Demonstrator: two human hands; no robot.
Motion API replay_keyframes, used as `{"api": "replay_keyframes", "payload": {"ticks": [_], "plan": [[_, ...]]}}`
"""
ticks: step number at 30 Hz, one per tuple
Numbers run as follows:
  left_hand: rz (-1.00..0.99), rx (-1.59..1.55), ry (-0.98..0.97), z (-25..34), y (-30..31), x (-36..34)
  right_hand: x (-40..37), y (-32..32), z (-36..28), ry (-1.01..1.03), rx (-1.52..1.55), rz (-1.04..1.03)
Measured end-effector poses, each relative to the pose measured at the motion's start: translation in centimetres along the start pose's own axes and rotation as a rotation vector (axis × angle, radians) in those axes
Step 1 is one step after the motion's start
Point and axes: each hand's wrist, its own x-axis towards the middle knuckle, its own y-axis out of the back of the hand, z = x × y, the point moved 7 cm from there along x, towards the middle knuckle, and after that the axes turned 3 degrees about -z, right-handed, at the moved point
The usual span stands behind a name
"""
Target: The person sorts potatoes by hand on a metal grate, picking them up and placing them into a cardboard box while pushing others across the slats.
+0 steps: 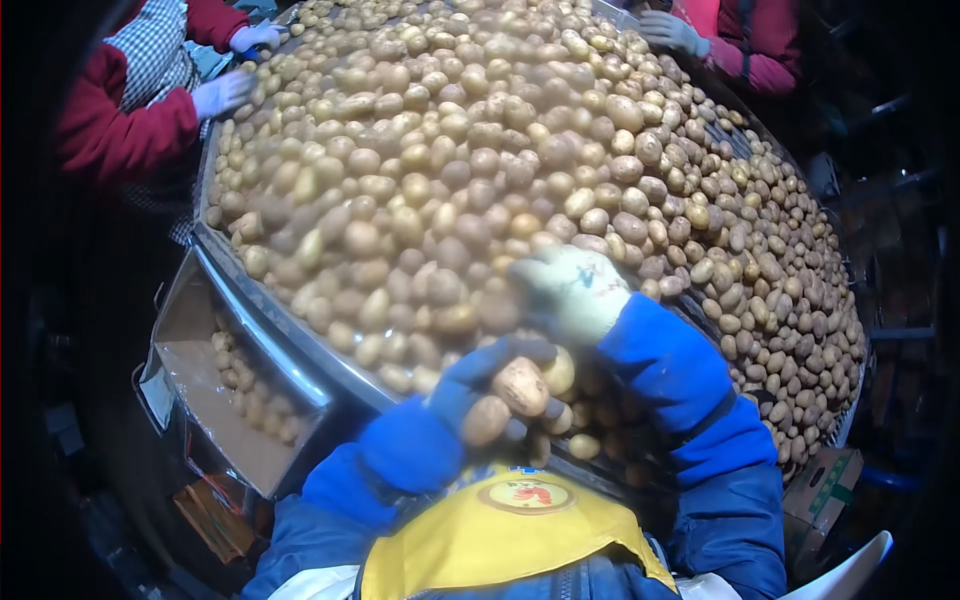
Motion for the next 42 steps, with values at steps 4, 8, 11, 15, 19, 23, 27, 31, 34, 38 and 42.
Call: {"api": "replay_keyframes", "payload": {"ticks": [4,8,11,15,19,23,27,31,34,38,42], "plan": [[-0.106,0.049,0.016,0.3,1.1,0.4,-2.2,1.9,1.2,-0.195,0.603,0.164],[-0.191,0.059,0.003,-0.1,0.2,0.1,-5.9,1.6,1.3,-0.396,1.007,0.282],[-0.233,0.159,-0.103,-0.3,2.1,0.7,-7.5,3.3,-2.9,-0.298,0.708,0.376],[0.009,0.199,-0.086,-2.0,5.9,2.0,-7.5,1.8,-7.1,-0.01,0.28,0.455],[-0.114,0.322,-0.158,-2.8,6.4,1.6,-7.2,1.9,-9.1,0.054,0.103,0.429],[-0.06,-0.142,-0.007,-3.9,6.0,1.4,-6.7,1.2,-9.5,0.057,0.374,0.271],[-0.142,-0.011,-0.182,-3.9,10.1,0.7,-7.5,2.2,-10.1,-0.024,0.558,0.349],[0.162,0.09,-0.351,2.9,5.3,-7.2,-7.3,1.6,-8.2,-0.131,0.697,0.437],[0.261,0.08,-0.549,4.6,6.7,-11.4,-6.9,1.0,-7.9,-0.117,0.659,0.392],[0.413,0.066,-0.753,5.0,8.9,-15.4,-5.5,-1.1,-10.8,-0.02,0.664,0.305],[0.182,-0.049,-0.817,5.3,9.5,-18.1,-4.1,-1.7,-13.6,0.118,0.619,0.265]]}}
